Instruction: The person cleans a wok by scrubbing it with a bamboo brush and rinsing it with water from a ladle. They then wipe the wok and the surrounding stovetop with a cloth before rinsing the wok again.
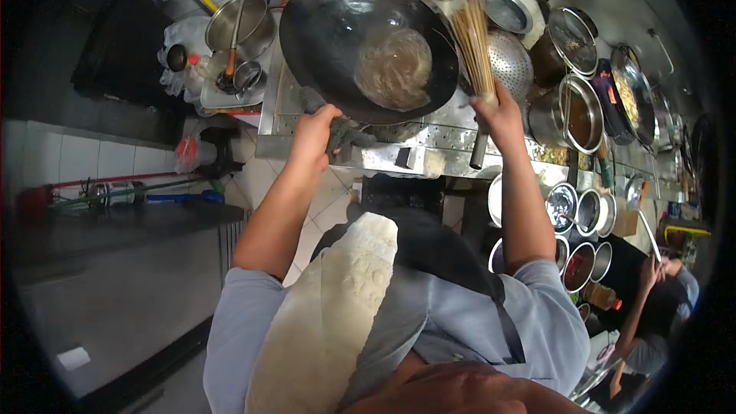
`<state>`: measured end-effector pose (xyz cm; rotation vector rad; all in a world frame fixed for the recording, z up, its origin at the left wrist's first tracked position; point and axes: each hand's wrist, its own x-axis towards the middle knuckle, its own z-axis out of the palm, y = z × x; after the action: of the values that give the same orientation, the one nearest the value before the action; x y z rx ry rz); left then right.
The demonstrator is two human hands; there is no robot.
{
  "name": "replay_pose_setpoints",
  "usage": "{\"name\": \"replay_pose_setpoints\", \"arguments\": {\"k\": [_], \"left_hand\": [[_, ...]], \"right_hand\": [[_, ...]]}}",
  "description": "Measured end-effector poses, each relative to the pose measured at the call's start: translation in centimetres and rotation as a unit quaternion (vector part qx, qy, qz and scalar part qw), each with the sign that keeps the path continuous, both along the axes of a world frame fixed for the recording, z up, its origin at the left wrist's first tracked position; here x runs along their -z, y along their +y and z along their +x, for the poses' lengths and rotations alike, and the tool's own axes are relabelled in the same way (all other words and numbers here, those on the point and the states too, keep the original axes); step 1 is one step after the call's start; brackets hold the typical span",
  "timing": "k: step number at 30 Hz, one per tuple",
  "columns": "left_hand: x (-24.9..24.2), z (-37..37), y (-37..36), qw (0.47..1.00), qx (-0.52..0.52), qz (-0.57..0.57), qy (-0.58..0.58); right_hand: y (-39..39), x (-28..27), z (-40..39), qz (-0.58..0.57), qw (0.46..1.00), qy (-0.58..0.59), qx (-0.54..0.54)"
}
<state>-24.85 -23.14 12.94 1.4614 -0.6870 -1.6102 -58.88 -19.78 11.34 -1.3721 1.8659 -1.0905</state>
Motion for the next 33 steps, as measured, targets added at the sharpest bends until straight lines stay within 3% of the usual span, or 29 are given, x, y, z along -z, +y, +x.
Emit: {"name": "replay_pose_setpoints", "arguments": {"k": [1, 3, 7, 10, 12, 14, 17, 18, 21, 22, 23, 25, 26, 27, 30, 33], "left_hand": [[-0.4, 0.2, 0.4, 1.0, 0.001, -0.012, -0.011], [-1.1, 0.5, 1.0, 0.999, -0.006, -0.021, -0.033], [-2.0, -0.2, 1.7, 0.997, -0.008, -0.042, -0.067], [-3.3, -1.6, 2.0, 0.989, -0.011, -0.104, -0.104], [-3.7, -2.0, 1.7, 0.981, 0.002, -0.141, -0.135], [-3.8, -2.3, 1.0, 0.952, 0.044, -0.167, -0.251], [-4.0, -2.2, -1.2, 0.945, 0.085, -0.13, -0.287], [-7.0, -3.6, -0.6, 0.945, 0.104, -0.161, -0.266], [-7.6, -4.3, -2.4, 0.908, 0.103, -0.216, -0.344], [-10.8, -5.8, -1.6, 0.904, 0.127, -0.174, -0.37], [-10.7, -5.9, -1.9, 0.903, 0.129, -0.174, -0.371], [-10.5, -5.8, -3.3, 0.773, 0.209, -0.314, -0.51], [-10.6, -6.5, -4.4, 0.807, 0.204, -0.247, -0.495], [-11.4, -7.5, -4.0, 0.808, 0.202, -0.245, -0.497], [-14.8, -10.6, -1.8, 0.784, 0.22, -0.189, -0.549], [-15.0, -11.1, -0.8, 0.765, 0.26, -0.175, -0.563]], "right_hand": [[-1.7, -0.1, -0.3, 0.0, 1.0, -0.004, -0.006], [-4.9, -0.1, -0.7, -0.026, 0.988, 0.149, -0.02], [-10.3, -1.5, -0.1, -0.019, 0.971, 0.221, -0.089], [-13.7, -1.1, 0.0, 0.107, 0.918, 0.358, -0.133], [-14.7, -0.7, -0.3, 0.105, 0.912, 0.368, -0.149], [-15.4, 0.1, -0.7, 0.104, 0.905, 0.379, -0.164], [-16.1, 1.0, -1.5, 0.131, 0.908, 0.363, -0.161], [-16.1, 1.1, -1.6, 0.139, 0.909, 0.36, -0.155], [-16.1, 1.6, -2.3, 0.147, 0.915, 0.348, -0.142], [-16.0, 1.7, -2.5, 0.147, 0.918, 0.343, -0.137], [-15.8, 1.8, -2.9, 0.148, 0.918, 0.341, -0.137], [-14.8, 1.5, -3.4, 0.108, 0.944, 0.289, -0.121], [-14.5, 1.9, -3.7, 0.108, 0.943, 0.288, -0.123], [-14.2, 2.7, -4.0, 0.127, 0.949, 0.271, -0.096], [-11.6, 2.8, -2.9, 0.153, 0.955, 0.249, -0.042], [-10.8, 4.8, -1.6, 0.156, 0.952, 0.261, 0.006]]}}
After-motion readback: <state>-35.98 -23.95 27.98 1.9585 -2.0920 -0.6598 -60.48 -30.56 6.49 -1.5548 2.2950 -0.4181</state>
